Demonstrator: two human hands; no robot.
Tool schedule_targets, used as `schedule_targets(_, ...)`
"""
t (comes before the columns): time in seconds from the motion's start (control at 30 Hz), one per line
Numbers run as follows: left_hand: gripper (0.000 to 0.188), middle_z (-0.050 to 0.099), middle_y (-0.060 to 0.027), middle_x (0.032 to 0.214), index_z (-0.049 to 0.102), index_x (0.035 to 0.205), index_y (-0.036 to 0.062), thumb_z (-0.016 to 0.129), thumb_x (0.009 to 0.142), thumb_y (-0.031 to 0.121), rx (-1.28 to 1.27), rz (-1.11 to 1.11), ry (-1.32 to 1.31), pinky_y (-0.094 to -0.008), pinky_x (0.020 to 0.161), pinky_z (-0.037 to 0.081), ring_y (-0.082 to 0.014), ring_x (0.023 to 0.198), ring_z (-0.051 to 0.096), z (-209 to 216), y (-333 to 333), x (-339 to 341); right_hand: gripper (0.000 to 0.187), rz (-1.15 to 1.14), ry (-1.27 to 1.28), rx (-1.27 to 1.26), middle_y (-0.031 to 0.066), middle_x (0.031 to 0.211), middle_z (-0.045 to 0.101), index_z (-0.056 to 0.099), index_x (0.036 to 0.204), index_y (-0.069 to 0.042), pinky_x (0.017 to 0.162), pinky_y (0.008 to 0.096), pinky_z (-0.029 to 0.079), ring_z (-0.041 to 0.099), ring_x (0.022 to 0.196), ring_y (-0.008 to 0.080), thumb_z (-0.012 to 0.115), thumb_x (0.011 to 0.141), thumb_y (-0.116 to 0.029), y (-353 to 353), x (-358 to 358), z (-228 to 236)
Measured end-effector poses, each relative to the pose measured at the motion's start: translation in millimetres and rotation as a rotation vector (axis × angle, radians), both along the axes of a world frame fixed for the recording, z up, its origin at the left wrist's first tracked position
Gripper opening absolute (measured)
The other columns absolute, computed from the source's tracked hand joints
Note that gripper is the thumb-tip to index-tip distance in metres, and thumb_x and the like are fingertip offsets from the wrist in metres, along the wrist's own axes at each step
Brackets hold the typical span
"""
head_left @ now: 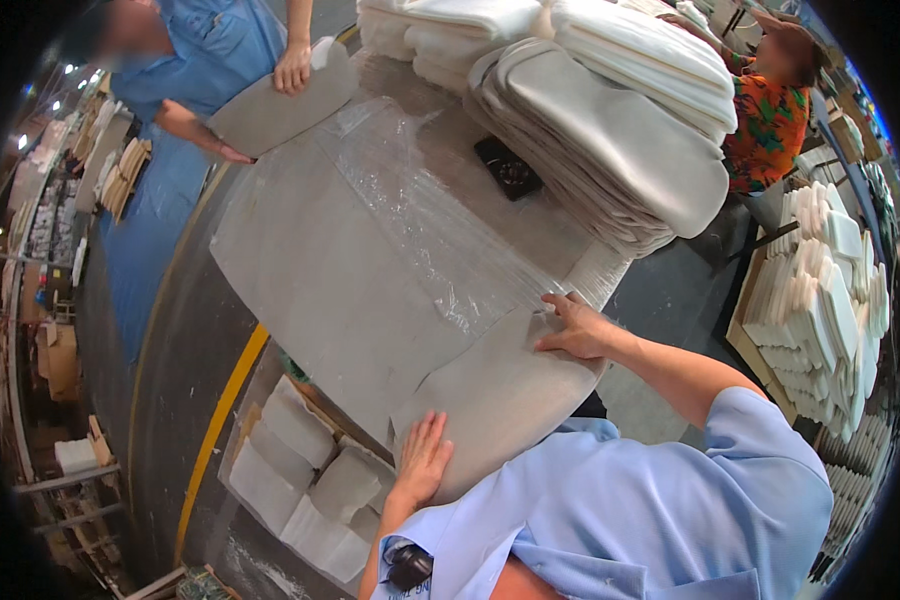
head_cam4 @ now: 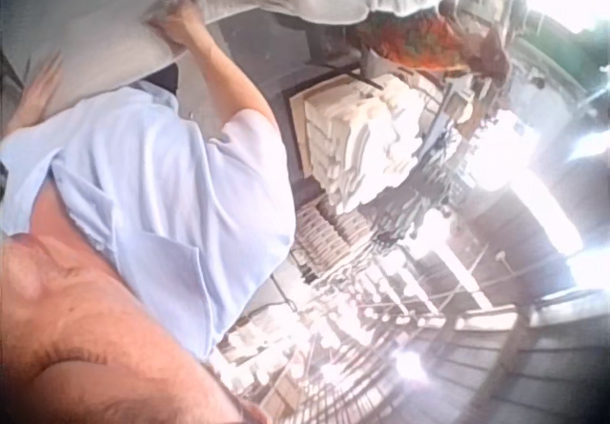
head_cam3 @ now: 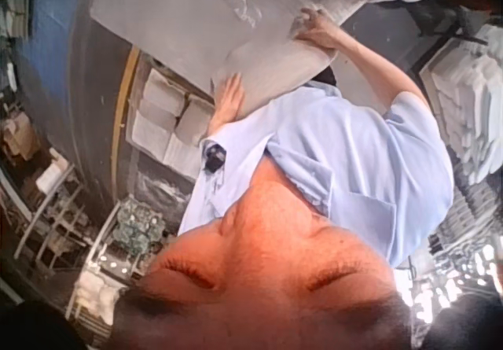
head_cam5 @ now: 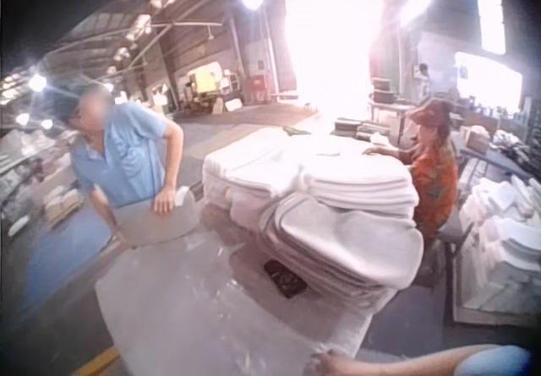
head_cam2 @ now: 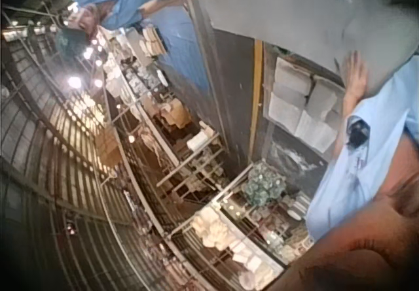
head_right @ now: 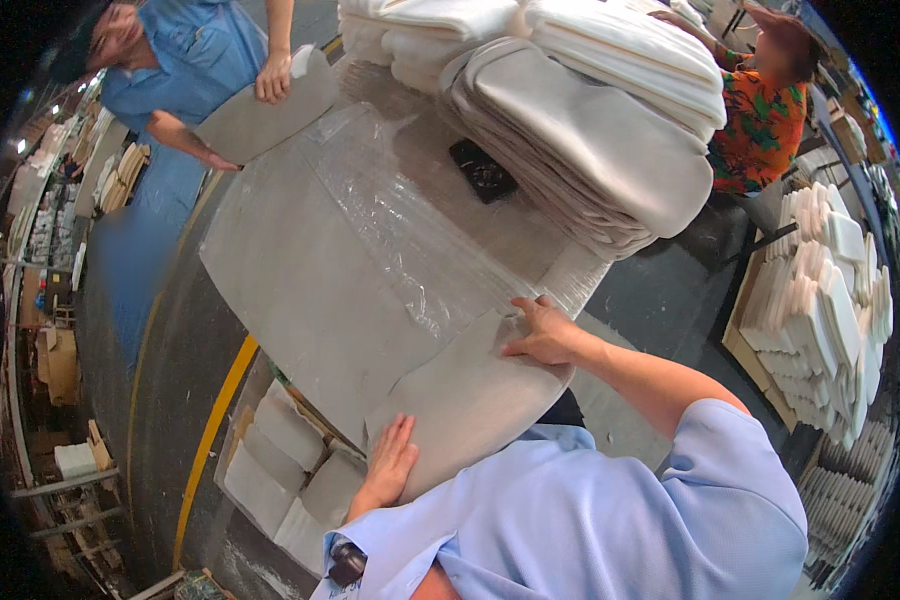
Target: The person folds white cushion covers at a work table in a warehouse. They repeatedly pick up covers, fold them, and place them into a stack. Other workers are visible nearby performing similar tasks.
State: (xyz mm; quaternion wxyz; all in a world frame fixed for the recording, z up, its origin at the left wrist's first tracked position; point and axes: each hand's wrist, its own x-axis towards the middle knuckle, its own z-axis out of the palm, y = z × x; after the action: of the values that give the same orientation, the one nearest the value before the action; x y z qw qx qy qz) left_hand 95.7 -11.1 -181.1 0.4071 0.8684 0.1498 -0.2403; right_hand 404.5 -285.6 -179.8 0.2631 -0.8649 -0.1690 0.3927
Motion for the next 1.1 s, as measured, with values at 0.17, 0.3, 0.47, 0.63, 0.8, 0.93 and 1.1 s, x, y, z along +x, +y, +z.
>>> schedule_targets(0.17, 0.064, 0.032, -0.0189, 0.171, 0.038, 0.164, 0.0137, 0.045, 0.109, 0.045, 0.076, 0.063, -0.05, -0.0535, 0.129, 0.017, -0.044, 0.158, 0.024, -17, 5, 6, 0.065, 0.187, -0.154, -0.14, 0.027, 0.141, 0.057, 0.069, 0.137, -0.009, 0.11, 0.0467, 0.047, 0.057, 0.13, 0.0443, 0.082, 0.085, -0.046, 34, 8, 8)
schedule_targets(0.3, 0.062, 0.042, -0.0221, 0.163, 0.048, 0.156, 0.0068, 0.053, 0.105, 0.042, 0.174, 0.103, -0.151, -0.0542, 0.126, 0.025, -0.0459, 0.152, 0.035, -19, 8, 34, 0.046, 0.298, -0.319, -0.023, 0.0221, 0.126, 0.066, 0.074, 0.12, -0.008, 0.103, 0.047, 0.048, 0.061, 0.118, 0.0416, 0.078, 0.088, -0.041, 46, 9, -12)
schedule_targets(0.47, 0.063, 0.06, -0.0248, 0.147, 0.06, 0.143, 0.0005, 0.07, 0.095, 0.039, 0.324, 0.09, -0.31, -0.0485, 0.114, 0.043, -0.0406, 0.137, 0.055, -16, 10, 89, 0.029, 0.198, -0.342, 0.436, 0.0182, 0.104, 0.071, 0.069, 0.106, -0.006, 0.09, 0.0495, 0.052, 0.066, 0.106, 0.0401, 0.075, 0.092, -0.031, 47, 7, -24)
schedule_targets(0.63, 0.066, 0.074, -0.0252, 0.12, 0.07, 0.128, -0.0009, 0.081, 0.085, 0.047, 0.161, 0.224, -0.052, -0.0479, 0.097, 0.055, -0.0428, 0.114, 0.07, -16, 19, 119, 0.023, 0.153, -0.311, 0.336, 0.019, 0.099, 0.072, 0.066, 0.102, -0.006, 0.082, 0.0529, 0.054, 0.068, 0.096, 0.0431, 0.072, 0.091, -0.025, 43, -8, -8)
schedule_targets(0.8, 0.06, 0.076, -0.0267, 0.105, 0.077, 0.105, -0.0013, 0.079, 0.085, 0.055, 0.193, 0.107, 0.145, -0.05, 0.089, 0.055, -0.045, 0.104, 0.071, -6, 47, 104, 0.028, 0.11, -0.099, 0.124, 0.0201, 0.097, 0.075, 0.069, 0.118, -0.004, 0.071, 0.0493, 0.06, 0.076, 0.084, 0.038, 0.06, 0.096, -0.018, 65, 13, 6)
schedule_targets(0.93, 0.049, 0.073, -0.0271, 0.093, 0.072, 0.09, -0.0038, 0.07, 0.095, 0.045, 0.349, 0.177, 0.142, -0.0549, 0.08, 0.052, -0.0489, 0.091, 0.068, -20, 55, 86, 0.027, -0.283, 0.358, 0.18, 0.02, 0.087, 0.073, 0.068, 0.119, -0.003, 0.052, 0.044, 0.057, 0.075, 0.063, 0.0282, 0.055, 0.098, -0.014, 92, 19, 3)
schedule_targets(1.1, 0.034, 0.07, -0.0267, 0.09, 0.068, 0.084, -0.0019, 0.062, 0.101, 0.027, 0.387, 0.385, -0.192, -0.0568, 0.078, 0.049, -0.0501, 0.087, 0.064, -46, 24, 70, 0.025, -0.248, 0.291, 0.092, 0.0179, 0.072, 0.071, 0.069, 0.113, -0.003, 0.049, 0.0437, 0.056, 0.073, 0.057, 0.0262, 0.051, 0.102, -0.017, 100, 10, -42)
